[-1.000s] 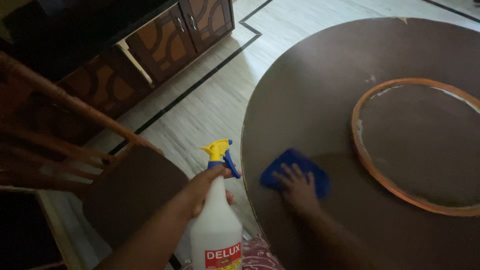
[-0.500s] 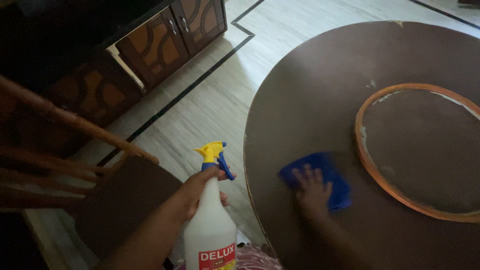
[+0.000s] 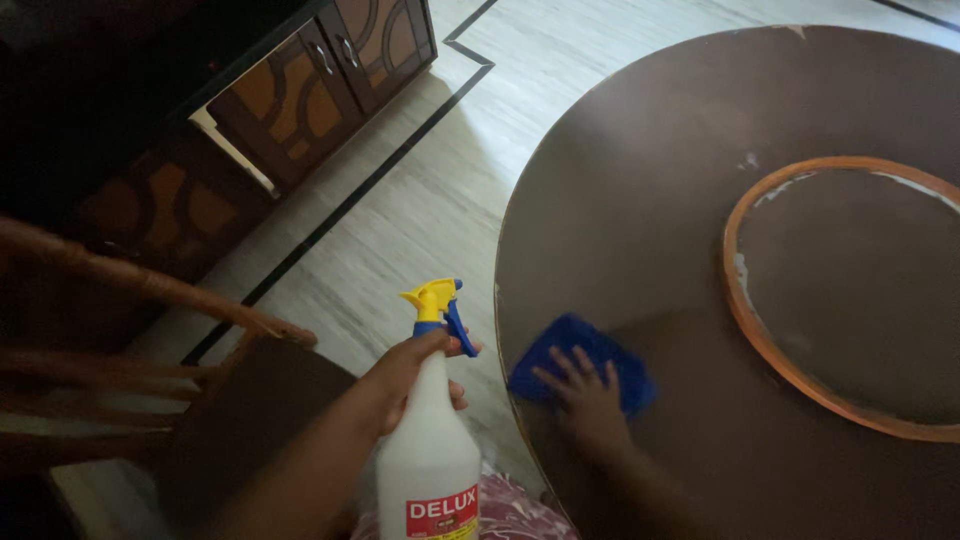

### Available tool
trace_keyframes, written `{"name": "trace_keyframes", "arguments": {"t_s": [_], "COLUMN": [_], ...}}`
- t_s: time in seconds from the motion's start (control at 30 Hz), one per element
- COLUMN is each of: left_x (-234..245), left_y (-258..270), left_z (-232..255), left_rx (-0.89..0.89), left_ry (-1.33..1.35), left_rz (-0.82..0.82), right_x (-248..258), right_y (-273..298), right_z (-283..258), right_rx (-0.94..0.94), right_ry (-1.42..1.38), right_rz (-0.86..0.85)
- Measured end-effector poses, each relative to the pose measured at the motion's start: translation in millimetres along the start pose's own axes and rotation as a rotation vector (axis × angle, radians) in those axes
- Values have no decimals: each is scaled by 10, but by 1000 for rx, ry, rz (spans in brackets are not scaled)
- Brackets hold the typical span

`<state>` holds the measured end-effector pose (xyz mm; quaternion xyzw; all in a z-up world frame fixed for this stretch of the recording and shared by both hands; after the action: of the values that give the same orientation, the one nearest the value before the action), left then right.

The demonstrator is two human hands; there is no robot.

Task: The person wipes a round wooden table with a blue cloth while holding a spray bottle. A round tray remains on the table throughout the cleaning process.

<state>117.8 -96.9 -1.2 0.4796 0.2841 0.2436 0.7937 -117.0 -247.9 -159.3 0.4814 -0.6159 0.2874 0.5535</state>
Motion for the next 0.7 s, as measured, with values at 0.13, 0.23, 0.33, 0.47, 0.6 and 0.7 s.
{"name": "trace_keyframes", "arguments": {"t_s": [0.13, 0.23, 0.33, 0.47, 0.6, 0.7], "left_x": [10, 52, 90, 141, 220, 276], "left_y": [-31, -19, 8, 25, -40, -54], "left_z": [87, 142, 217, 289, 323, 372], "left_rx": [-103, -95, 24, 72, 61, 55], "left_ry": [0, 21, -27, -66, -42, -50], "left_rz": [0, -17, 17, 49, -13, -33], "right_x": [76, 140, 132, 35, -141, -190], "right_y": [-171, -197, -113, 7, 11, -25], "right_z": [466, 893, 1279, 1542, 1460, 1267], "right_rx": [-174, -260, -391, -543, -643, -609], "right_ry": [56, 38, 39, 12, -56, -148], "right_rz": [-60, -62, -24, 31, 122, 114]}}
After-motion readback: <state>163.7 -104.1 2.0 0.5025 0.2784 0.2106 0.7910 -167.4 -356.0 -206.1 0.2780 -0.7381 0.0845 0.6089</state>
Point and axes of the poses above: each hand's wrist, its own y-axis away from the middle knuckle, its own x-axis out of the back of the hand, z = x × y, the point moved 1 cm from there along -y, towards the middle knuckle, and after that the axes turned 6 degrees about x, right-handed, at the moved point
